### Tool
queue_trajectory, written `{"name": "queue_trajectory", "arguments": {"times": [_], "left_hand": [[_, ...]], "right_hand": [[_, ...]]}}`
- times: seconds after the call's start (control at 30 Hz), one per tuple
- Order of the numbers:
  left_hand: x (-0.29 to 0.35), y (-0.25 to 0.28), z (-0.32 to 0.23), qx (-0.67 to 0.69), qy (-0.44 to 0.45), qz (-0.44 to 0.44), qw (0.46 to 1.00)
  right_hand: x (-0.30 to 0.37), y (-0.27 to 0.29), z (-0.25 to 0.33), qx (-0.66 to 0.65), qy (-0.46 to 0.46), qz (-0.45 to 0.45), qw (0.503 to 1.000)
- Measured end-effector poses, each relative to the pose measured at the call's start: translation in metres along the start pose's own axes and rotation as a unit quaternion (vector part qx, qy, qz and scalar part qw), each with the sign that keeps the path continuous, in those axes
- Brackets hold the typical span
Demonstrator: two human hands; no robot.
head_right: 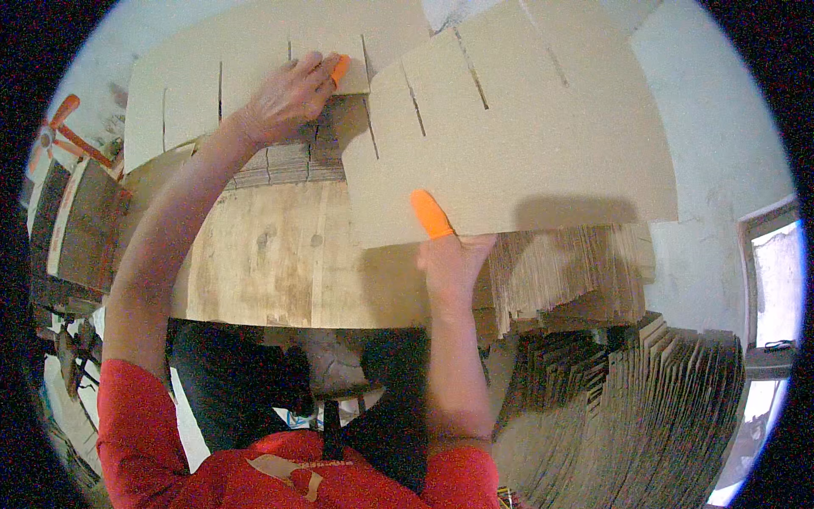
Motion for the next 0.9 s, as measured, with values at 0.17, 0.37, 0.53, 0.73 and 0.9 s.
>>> {"name": "queue_trajectory", "arguments": {"times": [0.17, 0.37, 0.53, 0.73, 0.9], "left_hand": [[0.013, 0.014, -0.031, 0.013, -0.050, -0.007, 0.999], [0.025, 0.051, -0.076, 0.091, -0.061, -0.056, 0.992], [0.057, 0.088, -0.133, 0.213, -0.077, 0.004, 0.974], [0.051, 0.084, -0.113, 0.392, 0.142, 0.065, 0.907], [0.016, 0.033, -0.013, 0.159, 0.244, -0.146, 0.945]], "right_hand": [[-0.009, 0.007, -0.013, 0.002, 0.020, -0.009, 1.000], [-0.008, 0.004, -0.008, 0.007, 0.062, 0.014, 0.998], [-0.003, -0.003, -0.019, 0.076, 0.112, 0.027, 0.990], [0.002, -0.008, -0.039, 0.158, 0.071, 0.023, 0.985], [0.005, -0.016, -0.037, 0.128, 0.046, 0.039, 0.990]]}}
Point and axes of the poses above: each hand's wrist, its own x-axis away from the middle knuckle, its own y-axis out of the back of the hand, z = x × y, the point moved 5 cm from there along -x, towards the middle knuckle, and after that the axes turned 11 degrees about -z, right-handed, at the moved point
